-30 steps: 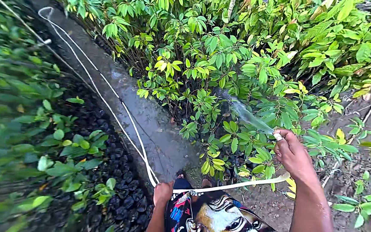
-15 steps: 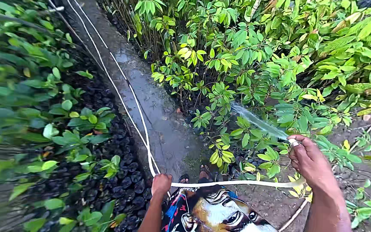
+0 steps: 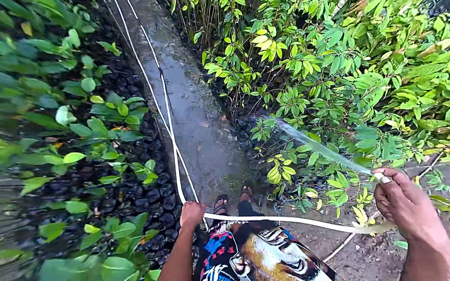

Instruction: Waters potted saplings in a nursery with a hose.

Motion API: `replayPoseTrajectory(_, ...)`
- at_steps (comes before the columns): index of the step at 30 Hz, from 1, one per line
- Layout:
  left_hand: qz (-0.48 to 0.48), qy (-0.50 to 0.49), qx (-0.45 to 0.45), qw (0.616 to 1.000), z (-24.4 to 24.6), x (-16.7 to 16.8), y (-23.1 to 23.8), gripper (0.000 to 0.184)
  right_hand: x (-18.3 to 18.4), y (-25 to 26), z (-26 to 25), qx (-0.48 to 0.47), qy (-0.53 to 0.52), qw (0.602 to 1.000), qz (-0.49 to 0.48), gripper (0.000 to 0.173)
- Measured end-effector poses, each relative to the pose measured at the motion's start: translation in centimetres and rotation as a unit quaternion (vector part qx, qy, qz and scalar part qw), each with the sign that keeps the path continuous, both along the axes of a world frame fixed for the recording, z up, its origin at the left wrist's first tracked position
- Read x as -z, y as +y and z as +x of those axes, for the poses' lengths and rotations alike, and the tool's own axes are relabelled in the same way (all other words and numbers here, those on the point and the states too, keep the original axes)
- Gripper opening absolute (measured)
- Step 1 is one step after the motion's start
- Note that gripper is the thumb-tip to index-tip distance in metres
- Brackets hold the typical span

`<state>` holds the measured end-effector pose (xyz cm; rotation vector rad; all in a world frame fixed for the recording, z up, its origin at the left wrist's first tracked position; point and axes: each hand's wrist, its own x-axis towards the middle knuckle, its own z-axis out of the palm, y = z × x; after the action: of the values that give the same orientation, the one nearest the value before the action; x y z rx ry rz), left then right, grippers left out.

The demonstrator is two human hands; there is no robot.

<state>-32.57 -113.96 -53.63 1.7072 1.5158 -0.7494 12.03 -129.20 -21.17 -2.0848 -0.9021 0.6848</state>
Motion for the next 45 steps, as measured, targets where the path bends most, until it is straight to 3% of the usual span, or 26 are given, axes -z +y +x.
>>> replayPoseTrajectory(5, -0.002, -0.007, -0.009, 1.000, -1.2, 0.7, 0.4, 0.062, -0.9, 0.2, -1.6, 0.009, 0.003, 1.000, 0.001, 0.026)
replayPoseTrajectory(16, -0.004, -0.038, 0.008, 0.999, -2.4, 1.6, -0.9, 0.063, -0.9, 1.8, -3.9, -0.065, -0.019, 0.997, -0.030, 0.029)
replayPoseTrajectory(36, -0.005, -0.002, -0.002, 1.000, -2.7, 0.5, 0.6, 0.062, 0.6, 2.3, -4.3, 0.012, -0.059, 0.998, 0.012, 0.034)
replayPoseTrajectory(45, 0.003, 0.003, -0.007, 1.000, -2.6, 1.2, 0.3, 0.060, 1.3, 1.0, -4.9, 0.015, -0.105, 0.994, -0.031, 0.038)
